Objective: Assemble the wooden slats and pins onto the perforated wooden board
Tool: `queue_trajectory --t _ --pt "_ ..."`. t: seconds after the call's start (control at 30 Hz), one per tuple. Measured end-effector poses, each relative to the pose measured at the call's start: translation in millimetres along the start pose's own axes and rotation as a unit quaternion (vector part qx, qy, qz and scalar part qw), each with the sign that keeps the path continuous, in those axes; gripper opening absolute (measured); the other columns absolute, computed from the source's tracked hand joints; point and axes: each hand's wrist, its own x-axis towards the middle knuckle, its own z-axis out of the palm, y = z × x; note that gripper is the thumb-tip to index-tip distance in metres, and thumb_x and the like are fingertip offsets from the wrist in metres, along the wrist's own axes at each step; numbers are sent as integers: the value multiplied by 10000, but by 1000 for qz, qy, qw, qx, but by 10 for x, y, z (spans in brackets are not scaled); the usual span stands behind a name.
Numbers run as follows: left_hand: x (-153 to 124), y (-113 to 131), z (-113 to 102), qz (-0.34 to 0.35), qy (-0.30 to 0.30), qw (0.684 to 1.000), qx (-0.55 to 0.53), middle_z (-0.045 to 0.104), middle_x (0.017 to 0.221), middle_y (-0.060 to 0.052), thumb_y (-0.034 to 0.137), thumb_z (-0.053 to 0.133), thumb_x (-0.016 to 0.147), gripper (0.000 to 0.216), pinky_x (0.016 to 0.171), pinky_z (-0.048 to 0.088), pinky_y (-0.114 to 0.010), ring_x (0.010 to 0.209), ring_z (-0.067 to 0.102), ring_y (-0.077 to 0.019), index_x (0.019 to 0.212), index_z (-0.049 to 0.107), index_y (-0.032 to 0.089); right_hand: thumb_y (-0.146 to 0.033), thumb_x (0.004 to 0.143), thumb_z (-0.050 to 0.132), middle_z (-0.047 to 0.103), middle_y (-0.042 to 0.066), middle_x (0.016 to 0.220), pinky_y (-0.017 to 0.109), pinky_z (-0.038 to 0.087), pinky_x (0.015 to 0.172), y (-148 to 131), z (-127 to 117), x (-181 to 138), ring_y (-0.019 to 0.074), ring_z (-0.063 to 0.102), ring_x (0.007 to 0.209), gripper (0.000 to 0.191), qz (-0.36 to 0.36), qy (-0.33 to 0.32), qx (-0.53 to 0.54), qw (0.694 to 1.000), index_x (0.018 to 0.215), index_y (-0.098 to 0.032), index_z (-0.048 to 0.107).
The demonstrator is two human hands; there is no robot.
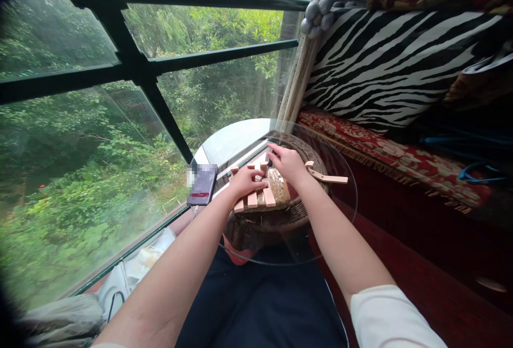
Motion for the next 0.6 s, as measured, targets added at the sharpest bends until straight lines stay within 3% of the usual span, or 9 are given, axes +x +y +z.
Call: queue_trajectory --t 0.13,0.2,0.3,0.43,0.6 --pt "-3 6 -4 -5 -1 1000 -1 652 993 -48 495 708 653 412 825 463 -299 906 596 -213 994 709 263 -441 845 516 695 64 720 284 429 663 -52 127 75 196 619 688 315 50 59 -100 992 837 -181 693" --pt "0 0 5 -3 1 1000 -1 651 968 -48 498 706 653 414 810 464 -297 890 595 -208 991 710 258 -441 863 488 688 74 725 279 413 651 -139 185 61 197 606 687 330 51 70 -132 988 789 -179 675" --pt "7 -16 25 7 4 1000 -1 643 919 -42 501 694 663 383 780 467 -294 844 595 -194 959 717 259 -392 902 435 689 90 840 289 420 698 -290 243 -11 212 596 777 305 -1 36 -147 988 940 -183 654" --pt "9 -27 35 14 5 1000 -1 638 873 -37 496 684 671 354 756 460 -285 808 588 -184 929 723 256 -283 918 381 624 152 1084 352 414 873 -347 239 -71 255 544 983 333 -59 26 -145 987 1121 -132 598" --pt "0 -15 18 7 1 1000 -12 642 897 -41 496 693 662 402 760 456 -279 812 589 -179 967 714 235 -217 906 387 635 122 1069 332 442 852 -185 131 9 225 584 951 381 -57 -4 -80 995 1246 -142 541"
